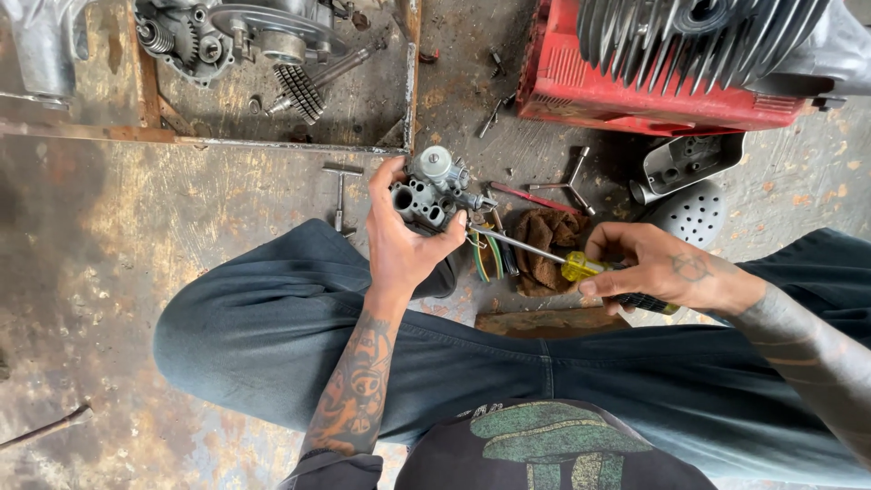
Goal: The person sits on the workshop floor holding a carburetor and uses a screwdriver to loosen and remove screws from it, working on the part on their lap. They set the carburetor down, pick up small removed parts and fasteners from the floor, and continue unscrewing and handling the carburetor components.
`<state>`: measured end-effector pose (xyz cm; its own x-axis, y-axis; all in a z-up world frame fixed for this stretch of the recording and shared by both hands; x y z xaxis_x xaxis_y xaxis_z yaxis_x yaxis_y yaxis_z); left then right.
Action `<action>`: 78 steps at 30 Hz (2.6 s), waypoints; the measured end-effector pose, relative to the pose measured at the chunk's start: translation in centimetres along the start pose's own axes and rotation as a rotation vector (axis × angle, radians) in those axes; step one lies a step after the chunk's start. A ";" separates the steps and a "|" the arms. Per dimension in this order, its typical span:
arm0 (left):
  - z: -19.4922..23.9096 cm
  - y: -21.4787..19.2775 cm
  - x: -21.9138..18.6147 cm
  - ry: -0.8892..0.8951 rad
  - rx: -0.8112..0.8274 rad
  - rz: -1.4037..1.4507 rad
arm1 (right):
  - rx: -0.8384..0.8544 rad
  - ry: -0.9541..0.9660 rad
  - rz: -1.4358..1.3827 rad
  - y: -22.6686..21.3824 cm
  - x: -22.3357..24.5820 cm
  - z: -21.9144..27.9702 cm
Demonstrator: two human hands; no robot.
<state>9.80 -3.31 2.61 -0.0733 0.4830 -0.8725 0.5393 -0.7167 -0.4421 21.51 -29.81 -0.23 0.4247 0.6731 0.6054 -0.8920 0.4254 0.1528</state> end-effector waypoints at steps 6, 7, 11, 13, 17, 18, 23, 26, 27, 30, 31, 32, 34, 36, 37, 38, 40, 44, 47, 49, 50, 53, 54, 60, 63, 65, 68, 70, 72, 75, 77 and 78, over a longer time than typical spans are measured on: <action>0.3 0.2 0.2 0.042 -0.009 -0.039 | -0.031 0.021 0.085 -0.6 0.8 0.2; 0.3 0.2 0.1 0.040 -0.011 -0.042 | -0.027 0.020 0.086 -0.5 1.0 0.4; 0.3 0.3 0.3 0.002 -0.005 -0.052 | -0.026 0.031 0.154 -0.3 0.4 0.4; 0.4 0.3 0.4 -0.021 -0.007 -0.053 | -0.063 0.026 0.157 -0.8 -0.1 0.2; 0.5 0.3 0.3 -0.002 -0.005 -0.037 | -0.176 0.145 0.273 -1.1 0.2 0.8; 0.5 0.3 0.3 0.000 -0.004 -0.037 | -0.311 0.314 0.340 -1.6 -0.1 1.5; 0.6 0.5 0.4 0.008 0.007 -0.065 | -0.013 0.041 0.182 -0.7 -0.6 -0.2; 0.7 0.3 0.3 -0.011 0.015 -0.068 | 0.012 0.045 0.047 -0.5 -0.8 -0.2; 0.6 0.4 0.3 -0.022 0.022 -0.057 | 0.019 0.015 0.013 -0.5 -0.6 0.1; 1.4 0.7 2.7 -0.179 -0.033 0.003 | -0.204 0.240 0.317 -1.9 -3.0 -0.3; 1.3 0.8 2.5 -0.161 -0.020 0.028 | -0.237 0.245 0.310 -1.8 -2.8 -0.2; 1.2 0.7 2.5 -0.179 -0.018 -0.009 | -0.152 0.210 0.081 -0.9 -2.5 -0.4; 1.2 0.9 2.4 -0.187 -0.008 -0.037 | -0.081 0.163 -0.151 -0.2 -2.5 -0.7; 1.4 0.6 2.6 -0.189 -0.030 -0.112 | 0.006 0.124 -0.076 0.5 -3.0 -1.3; 1.4 0.7 2.6 -0.184 -0.026 -0.106 | -0.002 0.123 -0.077 0.3 -3.3 -1.5; 1.5 0.6 2.6 -0.187 -0.029 -0.109 | 0.035 0.087 -0.088 0.4 -3.4 -1.6; 1.4 0.7 2.6 -0.176 -0.029 -0.101 | 0.055 0.044 -0.098 0.4 -2.9 -1.4; 1.4 0.6 2.7 -0.169 -0.029 -0.156 | 0.130 -0.004 -0.063 0.6 -1.6 -0.8; 1.3 0.7 2.9 -0.158 -0.029 -0.158 | 0.114 -0.001 -0.087 1.0 -0.9 -0.3; 1.3 0.7 2.9 -0.156 -0.027 -0.161 | 0.084 0.031 -0.129 1.2 -1.3 -0.3; 1.2 0.7 2.8 -0.155 -0.028 -0.149 | 0.079 0.020 -0.139 1.1 -1.7 -0.5; 1.2 0.7 2.5 -0.141 -0.037 -0.122 | 0.100 -0.011 -0.098 0.6 -2.2 -1.5; 1.2 0.7 2.3 -0.123 -0.046 -0.104 | 0.123 -0.035 -0.047 0.5 -2.3 -1.8; 1.5 0.8 2.9 -0.094 -0.029 -0.130 | 0.134 0.054 -0.113 1.9 -1.4 -0.4; 1.3 1.1 2.3 -0.070 -0.032 -0.100 | 0.079 0.045 -0.114 0.9 -3.9 -2.4; 1.5 0.9 2.4 -0.073 -0.037 -0.087 | 0.080 0.039 -0.128 1.0 -3.6 -2.2; 1.3 0.8 2.2 -0.073 -0.038 -0.068 | 0.056 0.025 -0.130 0.3 -3.5 -2.2; 1.4 0.7 2.2 -0.079 -0.038 -0.066 | 0.041 0.021 -0.115 0.3 -3.1 -2.0; 1.5 0.7 2.3 -0.105 -0.047 -0.077 | 0.123 0.020 -0.138 1.2 -2.0 -1.5; 1.4 0.7 2.5 -0.099 -0.047 -0.070 | 0.081 0.035 -0.173 1.0 -2.1 -1.0; 1.2 0.5 2.5 -0.094 -0.048 -0.070 | 0.076 0.023 -0.172 0.9 -2.8 -1.6; 1.2 0.4 2.4 -0.088 -0.048 -0.071 | 0.071 0.010 -0.173 0.8 -3.1 -2.0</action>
<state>8.86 -3.03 0.08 -0.1850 0.4843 -0.8551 0.5698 -0.6561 -0.4948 19.77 -30.41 -3.54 0.5743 0.5994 0.5575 -0.8138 0.4923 0.3089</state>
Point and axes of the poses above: each hand's wrist, its own z-axis away from the middle knuckle, its own y-axis out of the palm, x = y × z, the point moved 6 cm from there along -z, towards the middle knuckle, and after that the axes turned 3 degrees about y, right-handed, at the moved point
